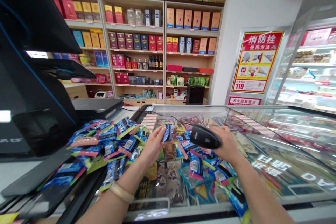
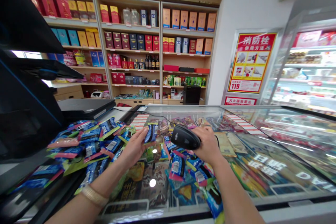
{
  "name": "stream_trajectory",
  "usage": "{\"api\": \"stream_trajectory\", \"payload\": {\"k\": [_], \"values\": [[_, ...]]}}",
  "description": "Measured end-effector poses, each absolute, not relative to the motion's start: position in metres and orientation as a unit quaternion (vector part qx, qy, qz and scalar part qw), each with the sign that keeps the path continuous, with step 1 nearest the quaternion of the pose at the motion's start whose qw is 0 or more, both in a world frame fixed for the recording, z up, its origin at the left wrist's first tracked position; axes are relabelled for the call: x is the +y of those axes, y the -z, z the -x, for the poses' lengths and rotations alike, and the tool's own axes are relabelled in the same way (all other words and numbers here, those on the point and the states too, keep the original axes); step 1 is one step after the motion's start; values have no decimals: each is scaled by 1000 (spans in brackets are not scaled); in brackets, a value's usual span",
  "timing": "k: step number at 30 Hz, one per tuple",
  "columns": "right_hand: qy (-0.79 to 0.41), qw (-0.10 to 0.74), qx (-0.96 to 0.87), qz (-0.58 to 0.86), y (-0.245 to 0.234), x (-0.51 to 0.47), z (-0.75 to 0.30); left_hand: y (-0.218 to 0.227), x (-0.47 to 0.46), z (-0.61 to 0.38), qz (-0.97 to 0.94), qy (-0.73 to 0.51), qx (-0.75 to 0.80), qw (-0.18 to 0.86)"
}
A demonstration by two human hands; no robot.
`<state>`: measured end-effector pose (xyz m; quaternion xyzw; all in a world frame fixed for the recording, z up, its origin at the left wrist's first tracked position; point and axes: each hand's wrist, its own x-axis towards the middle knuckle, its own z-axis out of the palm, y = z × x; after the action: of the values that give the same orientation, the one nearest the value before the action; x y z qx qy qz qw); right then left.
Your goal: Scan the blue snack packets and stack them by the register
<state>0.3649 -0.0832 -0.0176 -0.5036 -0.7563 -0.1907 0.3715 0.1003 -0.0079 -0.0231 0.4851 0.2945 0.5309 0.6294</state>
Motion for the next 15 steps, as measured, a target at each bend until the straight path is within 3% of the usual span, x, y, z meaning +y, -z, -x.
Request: {"api": "stream_trajectory", "payload": {"k": [9,15], "values": [[254,423,-678,545,25,-74,-395,43,-23,-138,-698,-473,286,455],[255,420,-671,555,25,-73,-396,49,-36,-141,-749,-442,201,451]]}}
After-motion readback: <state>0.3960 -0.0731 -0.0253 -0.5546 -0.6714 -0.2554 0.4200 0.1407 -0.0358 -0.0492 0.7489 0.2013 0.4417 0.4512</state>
